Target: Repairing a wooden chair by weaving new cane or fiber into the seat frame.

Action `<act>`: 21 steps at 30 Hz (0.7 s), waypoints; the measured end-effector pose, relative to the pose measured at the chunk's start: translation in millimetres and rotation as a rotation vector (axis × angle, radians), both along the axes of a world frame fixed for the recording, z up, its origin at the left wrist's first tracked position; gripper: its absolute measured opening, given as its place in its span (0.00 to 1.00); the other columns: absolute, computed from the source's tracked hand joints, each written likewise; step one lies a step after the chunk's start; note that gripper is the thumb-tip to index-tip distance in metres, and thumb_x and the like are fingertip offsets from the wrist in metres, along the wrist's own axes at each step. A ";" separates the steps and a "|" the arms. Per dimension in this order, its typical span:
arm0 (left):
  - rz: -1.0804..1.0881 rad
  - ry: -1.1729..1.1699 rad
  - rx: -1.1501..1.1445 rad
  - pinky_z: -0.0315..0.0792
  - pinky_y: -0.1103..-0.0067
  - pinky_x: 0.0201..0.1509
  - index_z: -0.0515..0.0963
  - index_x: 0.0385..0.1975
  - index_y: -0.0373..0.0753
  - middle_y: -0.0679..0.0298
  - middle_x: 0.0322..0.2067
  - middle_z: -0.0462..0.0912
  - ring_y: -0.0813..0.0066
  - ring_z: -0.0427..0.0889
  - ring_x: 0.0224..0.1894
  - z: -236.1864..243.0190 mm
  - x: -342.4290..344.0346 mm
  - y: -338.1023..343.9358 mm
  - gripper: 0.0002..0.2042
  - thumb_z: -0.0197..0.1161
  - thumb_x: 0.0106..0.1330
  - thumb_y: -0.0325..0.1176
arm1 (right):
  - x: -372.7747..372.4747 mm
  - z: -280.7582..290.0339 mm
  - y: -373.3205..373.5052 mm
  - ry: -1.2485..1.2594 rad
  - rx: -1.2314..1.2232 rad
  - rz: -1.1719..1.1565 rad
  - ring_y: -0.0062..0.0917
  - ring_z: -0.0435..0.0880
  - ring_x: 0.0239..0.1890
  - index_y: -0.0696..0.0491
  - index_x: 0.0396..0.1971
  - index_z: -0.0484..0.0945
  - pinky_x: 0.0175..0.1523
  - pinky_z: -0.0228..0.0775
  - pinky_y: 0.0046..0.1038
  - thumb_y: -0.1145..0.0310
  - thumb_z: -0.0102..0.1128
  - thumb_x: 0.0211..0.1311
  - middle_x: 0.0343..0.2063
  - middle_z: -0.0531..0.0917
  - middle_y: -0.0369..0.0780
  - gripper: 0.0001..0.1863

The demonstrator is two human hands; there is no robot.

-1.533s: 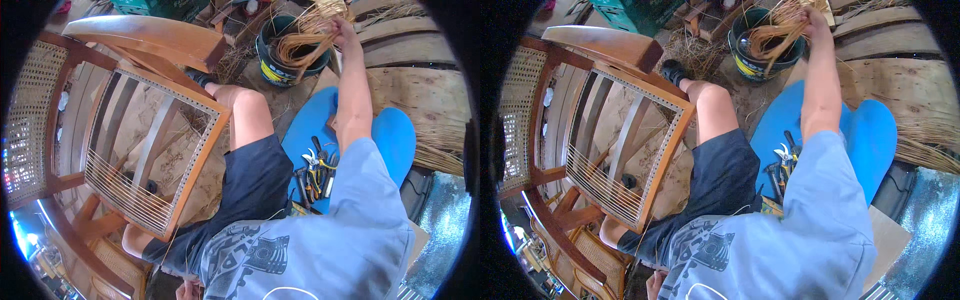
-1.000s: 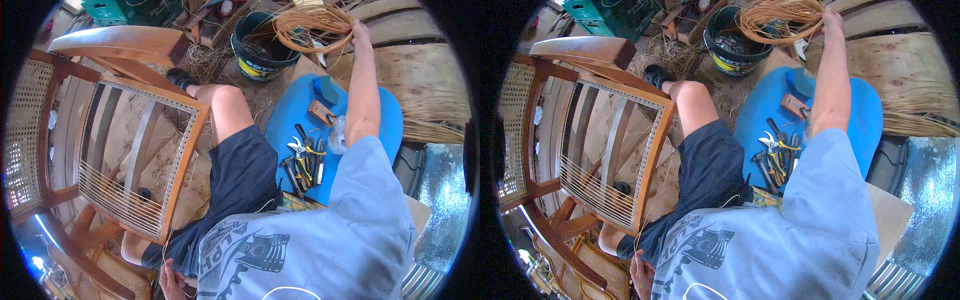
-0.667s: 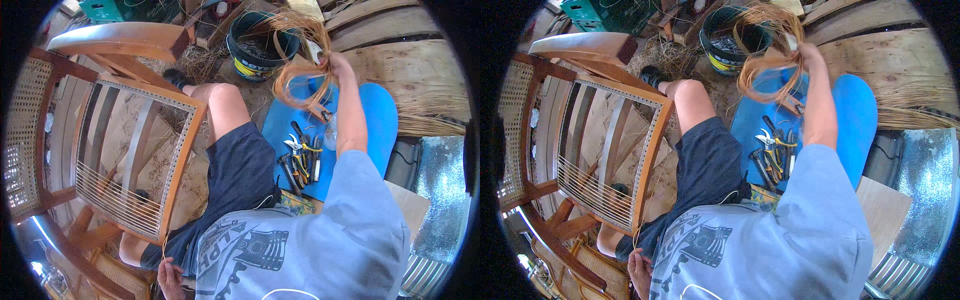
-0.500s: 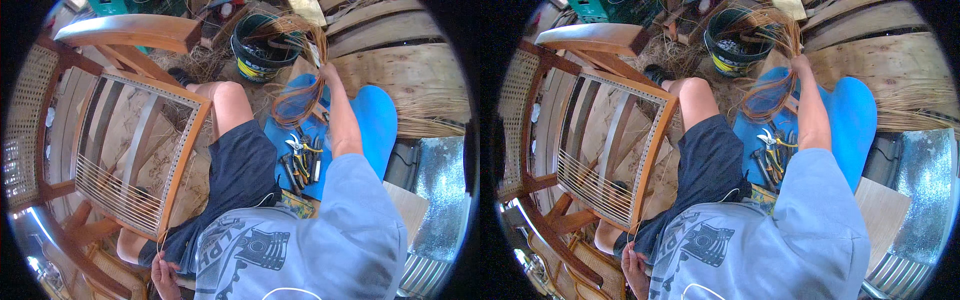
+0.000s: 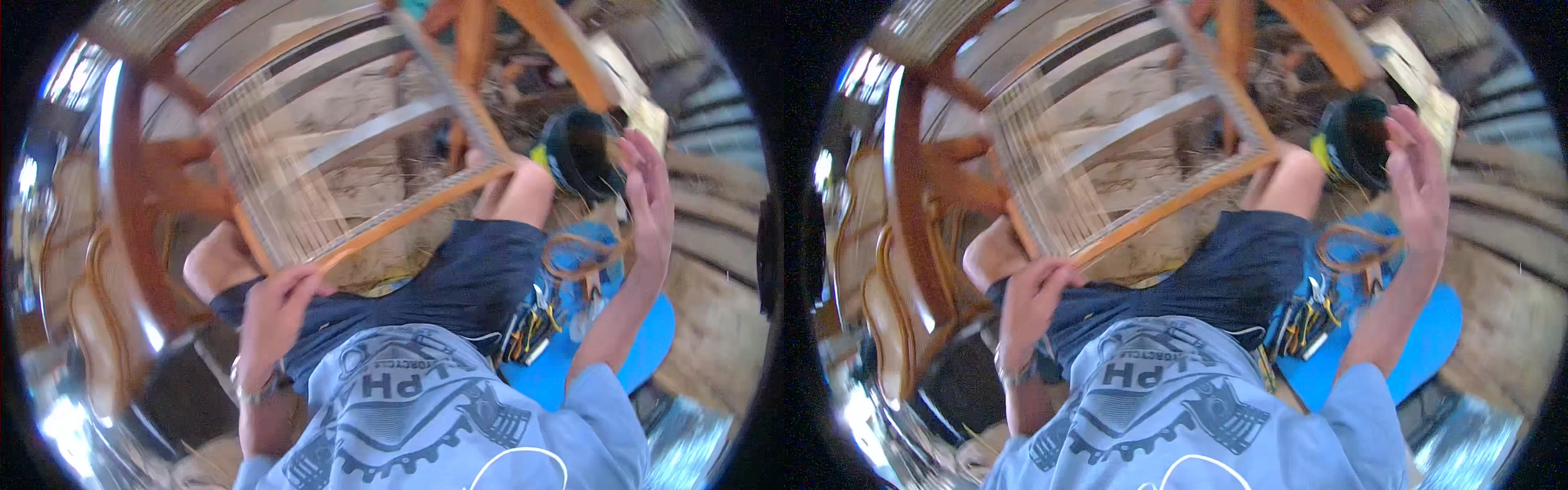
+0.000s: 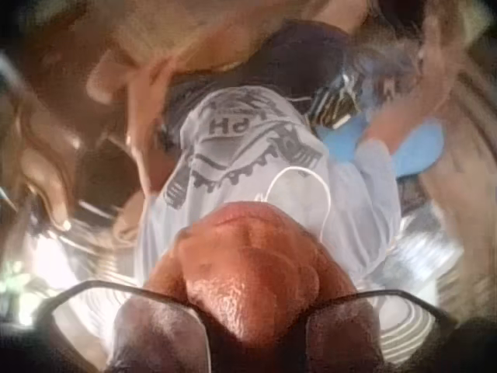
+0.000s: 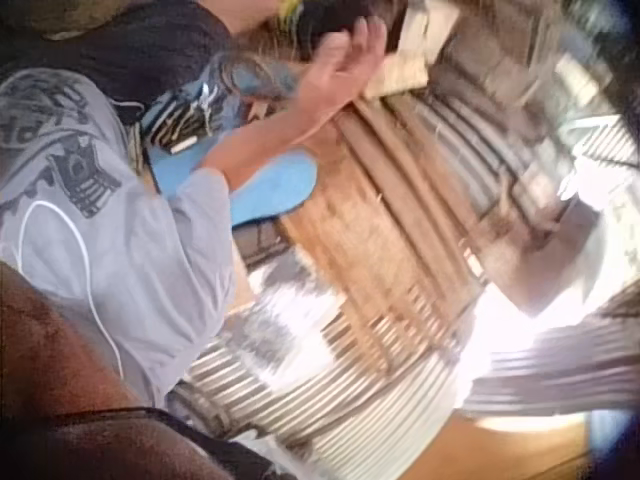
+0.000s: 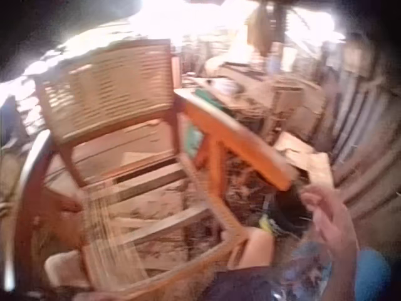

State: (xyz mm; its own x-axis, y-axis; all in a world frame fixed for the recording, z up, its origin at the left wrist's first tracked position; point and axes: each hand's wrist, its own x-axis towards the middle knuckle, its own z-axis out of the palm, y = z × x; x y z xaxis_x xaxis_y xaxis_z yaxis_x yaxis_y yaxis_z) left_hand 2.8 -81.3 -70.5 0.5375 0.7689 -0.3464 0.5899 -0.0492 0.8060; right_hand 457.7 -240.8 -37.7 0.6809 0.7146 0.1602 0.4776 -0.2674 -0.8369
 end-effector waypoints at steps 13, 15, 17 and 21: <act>0.477 0.029 -0.145 0.66 0.87 0.28 0.84 0.31 0.35 0.70 0.21 0.83 0.89 0.76 0.25 5.9 -102.1 -21.9 0.07 0.66 0.67 0.32 | -192.8 -78.8 187.3 0.388 -0.500 1.404 0.18 0.79 0.34 0.58 0.34 0.81 0.43 0.72 0.24 0.64 0.63 0.66 0.28 0.84 0.37 0.11; 0.573 -0.002 -0.178 0.65 0.87 0.29 0.83 0.31 0.35 0.70 0.21 0.81 0.89 0.74 0.25 -0.7 -129.0 -26.4 0.08 0.66 0.67 0.32 | -168.6 -95.9 206.9 0.460 -0.477 1.320 0.13 0.76 0.34 0.58 0.33 0.81 0.42 0.71 0.22 0.66 0.64 0.66 0.27 0.82 0.32 0.10; 0.574 0.010 -0.212 0.65 0.87 0.30 0.83 0.31 0.35 0.70 0.21 0.81 0.89 0.75 0.25 -5.0 -136.9 -24.7 0.08 0.66 0.67 0.33 | -152.0 -95.3 220.1 0.432 -0.534 1.282 0.12 0.75 0.34 0.58 0.33 0.82 0.41 0.71 0.22 0.66 0.65 0.65 0.26 0.81 0.30 0.09; 0.556 -0.017 -0.247 0.63 0.86 0.30 0.83 0.31 0.35 0.70 0.21 0.81 0.88 0.74 0.24 -17.8 -135.6 -18.8 0.10 0.66 0.67 0.36 | -134.4 -86.7 220.3 0.226 -0.617 1.092 0.12 0.74 0.31 0.58 0.33 0.82 0.39 0.70 0.21 0.66 0.67 0.64 0.24 0.80 0.30 0.10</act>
